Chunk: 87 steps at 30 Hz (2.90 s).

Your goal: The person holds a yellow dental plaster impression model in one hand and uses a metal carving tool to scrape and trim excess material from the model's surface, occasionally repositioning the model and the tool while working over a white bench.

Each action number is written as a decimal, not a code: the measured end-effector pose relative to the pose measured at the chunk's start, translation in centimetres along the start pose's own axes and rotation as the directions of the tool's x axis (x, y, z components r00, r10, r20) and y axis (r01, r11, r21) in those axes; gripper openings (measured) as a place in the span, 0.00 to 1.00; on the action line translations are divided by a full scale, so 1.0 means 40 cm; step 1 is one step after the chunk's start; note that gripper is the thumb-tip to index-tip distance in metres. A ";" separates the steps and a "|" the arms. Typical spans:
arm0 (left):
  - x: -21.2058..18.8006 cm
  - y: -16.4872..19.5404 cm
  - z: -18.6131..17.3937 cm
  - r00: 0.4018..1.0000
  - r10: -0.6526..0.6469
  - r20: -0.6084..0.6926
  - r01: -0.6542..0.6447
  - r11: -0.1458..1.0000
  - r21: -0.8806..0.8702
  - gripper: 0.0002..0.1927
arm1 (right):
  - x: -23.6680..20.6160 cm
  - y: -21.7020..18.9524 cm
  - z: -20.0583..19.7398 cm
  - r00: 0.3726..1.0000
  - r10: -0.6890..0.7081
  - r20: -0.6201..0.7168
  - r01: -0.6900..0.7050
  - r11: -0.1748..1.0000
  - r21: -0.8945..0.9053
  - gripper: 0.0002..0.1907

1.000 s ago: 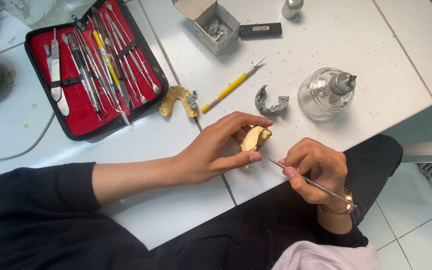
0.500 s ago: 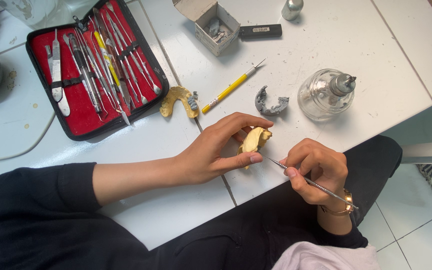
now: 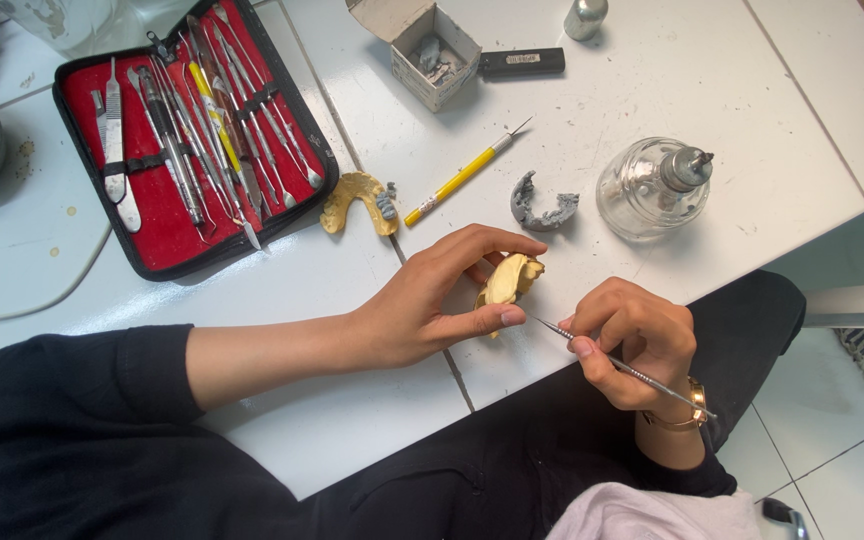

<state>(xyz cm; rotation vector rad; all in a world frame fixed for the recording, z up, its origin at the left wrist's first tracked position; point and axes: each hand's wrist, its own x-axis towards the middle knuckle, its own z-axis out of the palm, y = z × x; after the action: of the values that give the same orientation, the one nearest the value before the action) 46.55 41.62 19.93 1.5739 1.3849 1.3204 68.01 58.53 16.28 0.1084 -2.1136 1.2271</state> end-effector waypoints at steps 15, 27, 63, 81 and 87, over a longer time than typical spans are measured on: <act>0.002 -0.003 0.000 1.000 0.005 0.000 -0.005 1.000 0.020 0.29 | 0.003 -0.006 -0.002 1.000 0.002 0.021 -0.001 0.999 -0.037 0.10; 0.008 0.030 -0.004 0.998 -0.061 -0.004 0.061 0.998 -0.032 0.28 | 0.018 -0.031 0.000 1.000 0.020 -0.007 -0.020 1.000 -0.011 0.11; 0.014 0.058 0.032 0.996 -0.071 -0.058 0.070 0.997 -0.030 0.26 | 0.008 -0.032 -0.035 0.996 0.061 0.062 -0.068 0.991 0.117 0.11; 0.015 0.053 0.010 0.993 -0.111 0.034 0.114 0.989 -0.099 0.25 | 0.037 0.013 -0.074 0.781 -0.048 -0.623 0.013 0.998 -0.060 0.13; 0.017 0.053 0.007 0.990 -0.132 0.041 0.135 0.987 -0.090 0.26 | 0.042 0.053 -0.088 0.788 -0.123 -0.603 -0.031 0.971 -0.239 0.16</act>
<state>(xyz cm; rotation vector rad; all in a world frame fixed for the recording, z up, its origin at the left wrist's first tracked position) 47.43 41.85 21.98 1.4112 1.3628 1.2525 67.71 62.93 16.87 -0.3116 -1.6378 0.8140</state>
